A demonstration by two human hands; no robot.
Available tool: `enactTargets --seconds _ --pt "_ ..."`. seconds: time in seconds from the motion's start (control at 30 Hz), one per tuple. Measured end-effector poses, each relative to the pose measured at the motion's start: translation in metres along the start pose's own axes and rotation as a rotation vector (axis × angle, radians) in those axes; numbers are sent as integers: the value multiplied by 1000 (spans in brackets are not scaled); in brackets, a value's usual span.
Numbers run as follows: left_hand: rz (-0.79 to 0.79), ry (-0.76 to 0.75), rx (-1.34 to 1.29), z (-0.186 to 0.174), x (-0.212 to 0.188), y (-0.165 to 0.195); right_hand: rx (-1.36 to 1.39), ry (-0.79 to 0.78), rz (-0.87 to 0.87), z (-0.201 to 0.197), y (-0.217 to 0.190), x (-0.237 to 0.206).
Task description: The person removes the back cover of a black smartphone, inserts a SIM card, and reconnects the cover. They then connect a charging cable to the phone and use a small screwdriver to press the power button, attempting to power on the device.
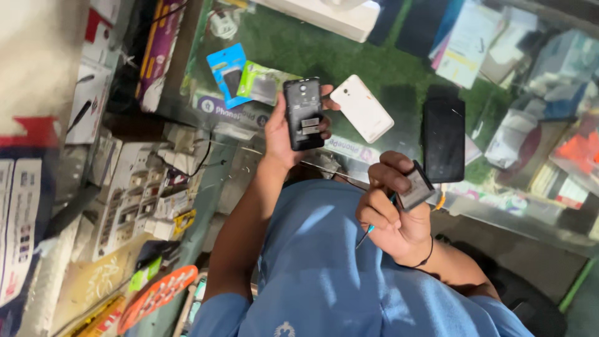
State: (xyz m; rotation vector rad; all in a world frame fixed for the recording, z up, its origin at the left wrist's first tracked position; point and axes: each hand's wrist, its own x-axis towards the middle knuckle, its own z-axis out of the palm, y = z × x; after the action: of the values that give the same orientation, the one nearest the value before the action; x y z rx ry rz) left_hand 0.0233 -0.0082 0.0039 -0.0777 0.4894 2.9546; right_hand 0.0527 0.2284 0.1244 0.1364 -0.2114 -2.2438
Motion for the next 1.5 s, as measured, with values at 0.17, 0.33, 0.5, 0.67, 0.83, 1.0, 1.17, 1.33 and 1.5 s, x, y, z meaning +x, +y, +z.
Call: enactTargets --seconds 0.17,0.33,0.5,0.67,0.83,1.0,1.17,1.33,1.5 --pt "17 -48 -22 1 -3 4 -633 79 -211 0 9 1" --pt "14 -20 -28 -2 -6 8 -1498 -28 -575 -9 7 -2" --pt "43 -91 -58 -6 -8 9 -1695 -56 -504 26 13 13" --pt "55 -104 -52 -9 -10 9 -2035 -590 -102 89 -6 18" --pt "54 -166 -74 -12 -12 9 -2034 -952 78 113 -22 -9" --pt "57 -173 -59 -14 -13 9 -2017 -717 -64 98 -30 -32" --pt "69 -176 -48 -14 -14 10 -1969 -976 107 92 -49 -31" --pt "66 -175 -51 -13 -13 11 -1923 -860 134 94 -49 -25" --pt "66 -174 -35 -13 -14 13 -1936 -919 124 91 -51 -27"
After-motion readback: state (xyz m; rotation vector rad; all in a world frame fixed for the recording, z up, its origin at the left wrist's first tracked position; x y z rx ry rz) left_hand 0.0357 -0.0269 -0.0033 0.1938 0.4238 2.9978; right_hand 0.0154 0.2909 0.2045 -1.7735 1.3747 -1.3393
